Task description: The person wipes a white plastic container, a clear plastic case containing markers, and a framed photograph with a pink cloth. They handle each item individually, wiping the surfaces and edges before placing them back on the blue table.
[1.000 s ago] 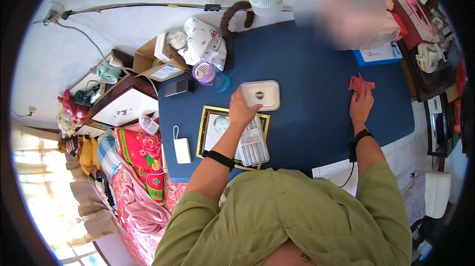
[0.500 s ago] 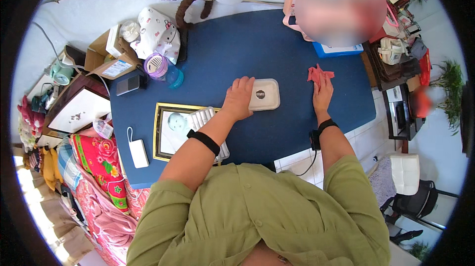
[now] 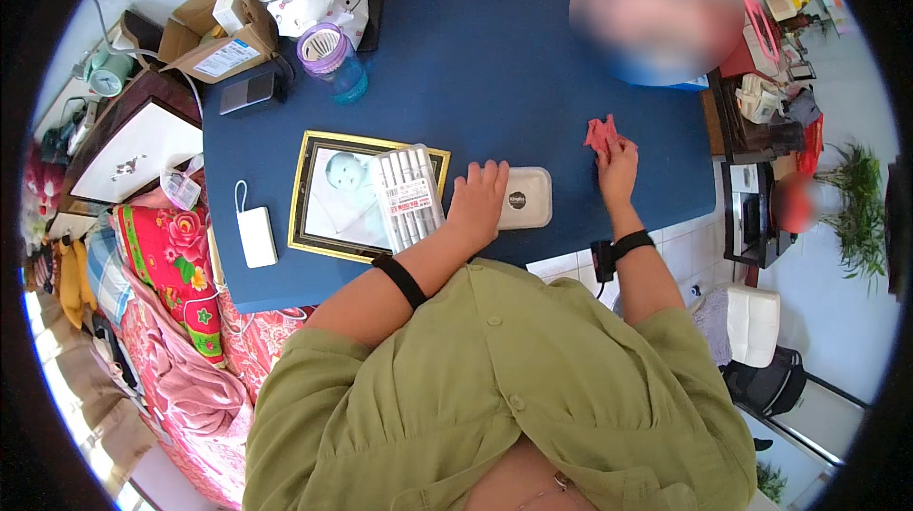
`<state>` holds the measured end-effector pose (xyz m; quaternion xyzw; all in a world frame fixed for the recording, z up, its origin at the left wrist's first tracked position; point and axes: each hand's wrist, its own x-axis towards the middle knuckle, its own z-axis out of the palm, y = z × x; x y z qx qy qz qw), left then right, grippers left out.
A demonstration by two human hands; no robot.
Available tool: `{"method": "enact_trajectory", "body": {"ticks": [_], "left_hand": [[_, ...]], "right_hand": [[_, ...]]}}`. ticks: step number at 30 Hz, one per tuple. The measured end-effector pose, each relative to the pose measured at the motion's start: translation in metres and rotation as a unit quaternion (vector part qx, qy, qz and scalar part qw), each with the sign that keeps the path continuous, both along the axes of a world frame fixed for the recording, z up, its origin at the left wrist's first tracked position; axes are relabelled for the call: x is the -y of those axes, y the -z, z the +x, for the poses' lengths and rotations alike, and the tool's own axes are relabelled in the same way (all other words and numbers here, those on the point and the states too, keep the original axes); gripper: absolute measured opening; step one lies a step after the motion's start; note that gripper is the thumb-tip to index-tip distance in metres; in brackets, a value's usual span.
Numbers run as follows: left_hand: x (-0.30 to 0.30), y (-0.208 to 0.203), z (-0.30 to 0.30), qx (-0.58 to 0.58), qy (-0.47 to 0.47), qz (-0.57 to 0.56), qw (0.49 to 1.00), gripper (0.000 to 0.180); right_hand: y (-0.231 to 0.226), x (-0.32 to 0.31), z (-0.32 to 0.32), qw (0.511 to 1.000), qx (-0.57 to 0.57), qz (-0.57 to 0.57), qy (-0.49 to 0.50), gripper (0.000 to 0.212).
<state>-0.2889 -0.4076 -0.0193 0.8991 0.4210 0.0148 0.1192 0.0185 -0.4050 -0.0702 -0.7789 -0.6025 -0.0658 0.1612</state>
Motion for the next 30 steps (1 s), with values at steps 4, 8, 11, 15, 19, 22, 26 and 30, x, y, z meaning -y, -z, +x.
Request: {"method": "enact_trajectory", "body": {"ticks": [4,8,11,15,19,22,26,30], "left_hand": [[0.001,-0.005,-0.003,0.053,-0.057,-0.057,0.995,0.11],[0.003,0.009,-0.018,0.139,-0.066,-0.05,0.987,0.117],[0.003,0.022,-0.022,0.181,-0.058,-0.038,0.981,0.108],[-0.001,0.027,-0.022,0.223,-0.063,-0.07,0.97,0.097],[-0.002,0.018,-0.025,0.216,-0.06,-0.061,0.973,0.097],[-0.001,0.013,-0.024,0.182,-0.061,-0.06,0.98,0.098],[-0.001,0.013,-0.024,0.184,-0.057,-0.072,0.979,0.101],[-0.002,0.019,-0.024,0.2,-0.053,-0.072,0.976,0.1]], "right_hand": [[-0.042,-0.001,-0.04,0.972,-0.234,0.034,-0.015,0.032],[-0.09,0.025,-0.131,0.965,-0.243,0.039,-0.095,0.028],[-0.089,0.024,-0.168,0.959,-0.174,0.07,-0.215,0.028],[-0.076,0.021,-0.195,0.946,-0.216,0.036,-0.237,0.02],[-0.065,0.021,-0.178,0.95,-0.222,0.01,-0.217,0.013],[-0.062,0.022,-0.165,0.961,-0.223,0.029,-0.163,0.013],[-0.054,0.024,-0.139,0.972,-0.211,0.05,-0.094,0.015],[-0.058,0.026,-0.12,0.969,-0.24,0.053,-0.025,0.019]]}}
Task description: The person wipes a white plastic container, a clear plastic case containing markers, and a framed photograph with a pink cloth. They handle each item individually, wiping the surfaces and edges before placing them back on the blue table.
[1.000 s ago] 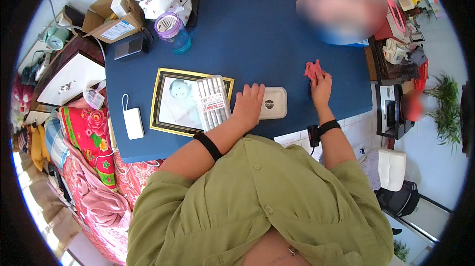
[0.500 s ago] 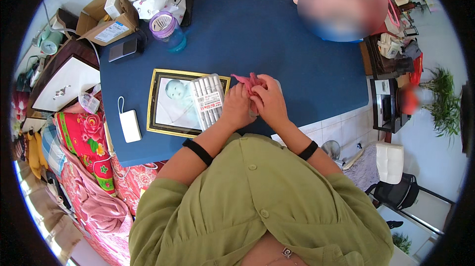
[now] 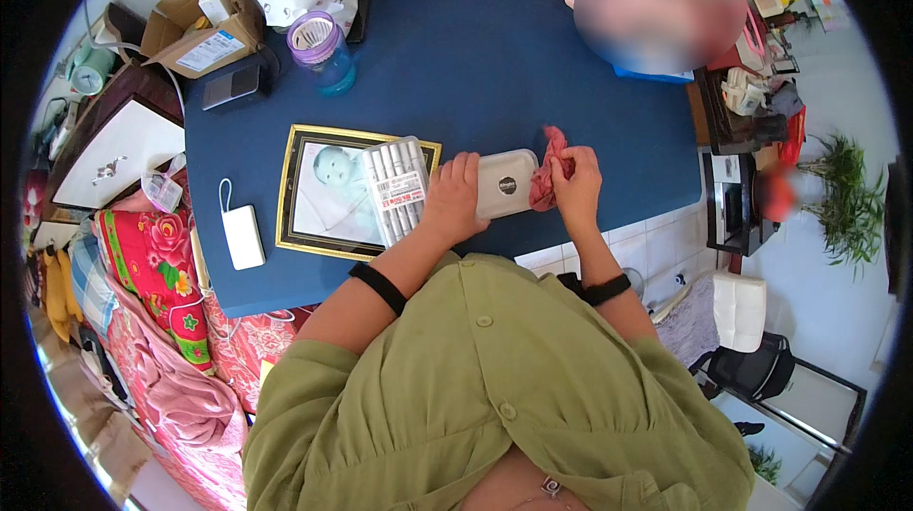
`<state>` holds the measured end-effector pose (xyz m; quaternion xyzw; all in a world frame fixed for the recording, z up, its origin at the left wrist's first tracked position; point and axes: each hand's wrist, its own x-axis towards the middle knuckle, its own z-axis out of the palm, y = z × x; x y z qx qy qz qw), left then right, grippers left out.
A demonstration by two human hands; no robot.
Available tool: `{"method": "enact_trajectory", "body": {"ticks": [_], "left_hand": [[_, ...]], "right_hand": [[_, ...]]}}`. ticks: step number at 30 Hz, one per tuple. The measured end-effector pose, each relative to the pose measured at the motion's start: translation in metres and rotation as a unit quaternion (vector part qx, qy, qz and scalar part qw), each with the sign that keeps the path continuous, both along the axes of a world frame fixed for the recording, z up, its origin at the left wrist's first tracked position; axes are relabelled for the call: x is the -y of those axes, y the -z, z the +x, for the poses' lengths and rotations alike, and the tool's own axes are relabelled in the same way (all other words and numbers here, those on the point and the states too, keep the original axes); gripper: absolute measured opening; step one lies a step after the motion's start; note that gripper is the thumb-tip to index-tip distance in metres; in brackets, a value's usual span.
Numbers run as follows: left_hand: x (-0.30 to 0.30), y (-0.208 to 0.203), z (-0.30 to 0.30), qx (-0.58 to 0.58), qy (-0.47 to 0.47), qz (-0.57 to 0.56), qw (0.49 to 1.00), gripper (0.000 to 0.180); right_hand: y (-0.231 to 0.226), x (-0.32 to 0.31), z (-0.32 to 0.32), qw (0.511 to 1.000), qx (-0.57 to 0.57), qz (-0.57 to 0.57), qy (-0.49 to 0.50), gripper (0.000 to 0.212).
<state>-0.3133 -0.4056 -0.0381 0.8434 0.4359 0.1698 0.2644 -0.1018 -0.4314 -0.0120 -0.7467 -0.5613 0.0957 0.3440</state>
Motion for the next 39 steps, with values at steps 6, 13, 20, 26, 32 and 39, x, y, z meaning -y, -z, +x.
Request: {"method": "enact_trajectory", "body": {"ticks": [6,13,20,26,32,39], "left_hand": [[-0.003,0.005,0.0,-0.029,0.004,-0.011,1.0,0.092],[-0.001,0.004,-0.002,0.033,-0.011,0.039,0.999,0.089],[-0.016,-0.003,-0.004,-0.053,0.045,-0.019,0.997,0.102],[-0.04,0.0,-0.003,-0.101,0.082,0.013,0.991,0.105],[-0.045,0.011,-0.005,-0.071,0.079,-0.008,0.994,0.109],[-0.048,0.006,-0.01,-0.054,0.094,-0.031,0.994,0.11]], "right_hand": [[-0.022,-0.006,-0.061,0.973,0.021,0.02,-0.227,0.021],[-0.008,-0.006,-0.053,0.967,0.058,-0.011,-0.248,0.02],[-0.009,-0.017,-0.046,0.995,-0.038,-0.009,-0.089,0.023],[0.0,-0.029,-0.04,0.98,0.036,-0.004,-0.196,0.039],[-0.007,-0.02,-0.05,0.953,0.049,-0.011,-0.298,0.048],[-0.011,-0.002,-0.033,0.954,0.015,-0.006,-0.3,0.031]]}}
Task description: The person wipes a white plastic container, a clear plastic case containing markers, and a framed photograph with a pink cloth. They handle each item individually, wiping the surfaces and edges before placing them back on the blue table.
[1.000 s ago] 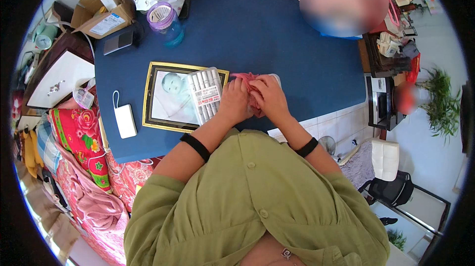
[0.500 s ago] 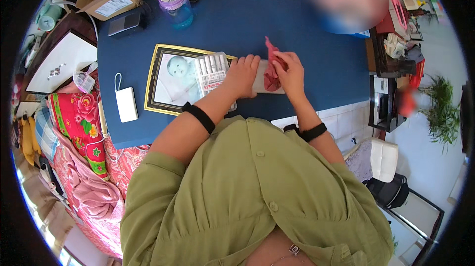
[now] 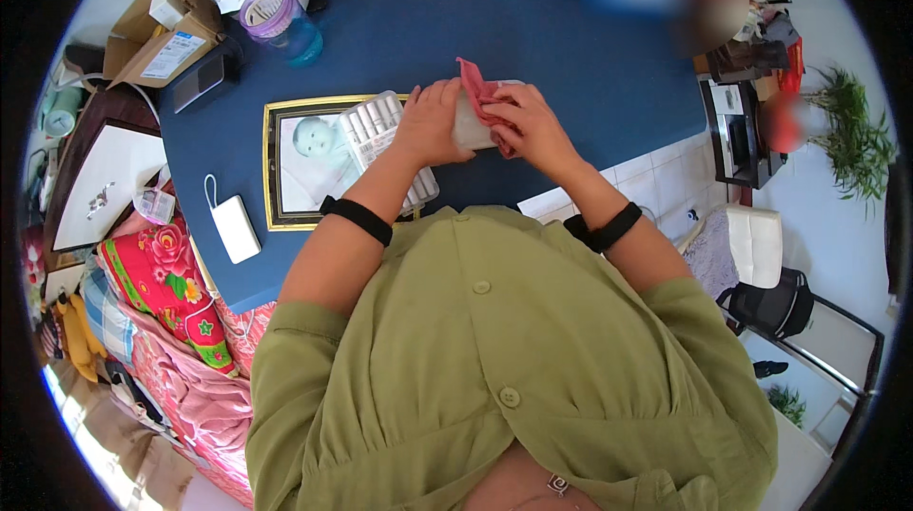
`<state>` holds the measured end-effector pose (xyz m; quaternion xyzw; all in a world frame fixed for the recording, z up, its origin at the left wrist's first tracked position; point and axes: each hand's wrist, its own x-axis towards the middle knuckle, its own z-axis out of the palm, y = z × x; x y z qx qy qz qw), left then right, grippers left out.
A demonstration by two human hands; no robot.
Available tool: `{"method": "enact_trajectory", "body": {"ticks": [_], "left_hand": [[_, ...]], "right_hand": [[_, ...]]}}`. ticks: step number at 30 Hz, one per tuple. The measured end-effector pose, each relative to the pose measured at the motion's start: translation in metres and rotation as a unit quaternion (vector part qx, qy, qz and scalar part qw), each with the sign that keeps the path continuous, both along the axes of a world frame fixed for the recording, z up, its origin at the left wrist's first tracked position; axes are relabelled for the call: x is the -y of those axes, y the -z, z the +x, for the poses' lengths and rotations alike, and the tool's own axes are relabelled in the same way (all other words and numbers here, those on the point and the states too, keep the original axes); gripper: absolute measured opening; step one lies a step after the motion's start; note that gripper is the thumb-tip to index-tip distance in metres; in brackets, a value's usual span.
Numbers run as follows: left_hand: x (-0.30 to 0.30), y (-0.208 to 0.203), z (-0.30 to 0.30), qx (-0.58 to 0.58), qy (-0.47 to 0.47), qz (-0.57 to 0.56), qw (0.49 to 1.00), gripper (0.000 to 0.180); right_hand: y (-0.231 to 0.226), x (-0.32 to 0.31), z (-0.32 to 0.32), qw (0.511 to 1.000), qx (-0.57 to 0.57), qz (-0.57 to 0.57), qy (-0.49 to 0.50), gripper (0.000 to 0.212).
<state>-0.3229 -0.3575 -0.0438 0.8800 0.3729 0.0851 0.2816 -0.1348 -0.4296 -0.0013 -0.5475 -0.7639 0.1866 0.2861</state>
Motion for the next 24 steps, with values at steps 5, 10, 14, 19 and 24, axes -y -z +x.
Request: {"method": "enact_trajectory", "body": {"ticks": [5,10,14,19,24], "left_hand": [[0.0,0.012,-0.002,0.024,-0.004,0.008,1.0,0.116],[-0.002,0.012,-0.006,0.041,0.025,0.005,0.999,0.119],[-0.003,0.009,-0.012,0.029,0.014,-0.014,0.999,0.115],[-0.006,0.012,-0.007,0.011,0.009,-0.009,1.0,0.111],[-0.005,0.013,-0.008,0.017,0.021,-0.031,0.999,0.115]], "right_hand": [[-0.007,0.0,0.007,0.999,0.031,-0.024,0.028,0.024],[0.005,-0.014,-0.033,0.999,-0.03,0.013,-0.023,0.023],[0.007,-0.01,-0.025,0.996,-0.048,-0.028,-0.077,0.021],[-0.009,0.006,-0.004,0.982,-0.043,-0.155,-0.099,0.02],[-0.007,0.005,0.002,0.996,-0.065,-0.064,0.022,0.022]]}}
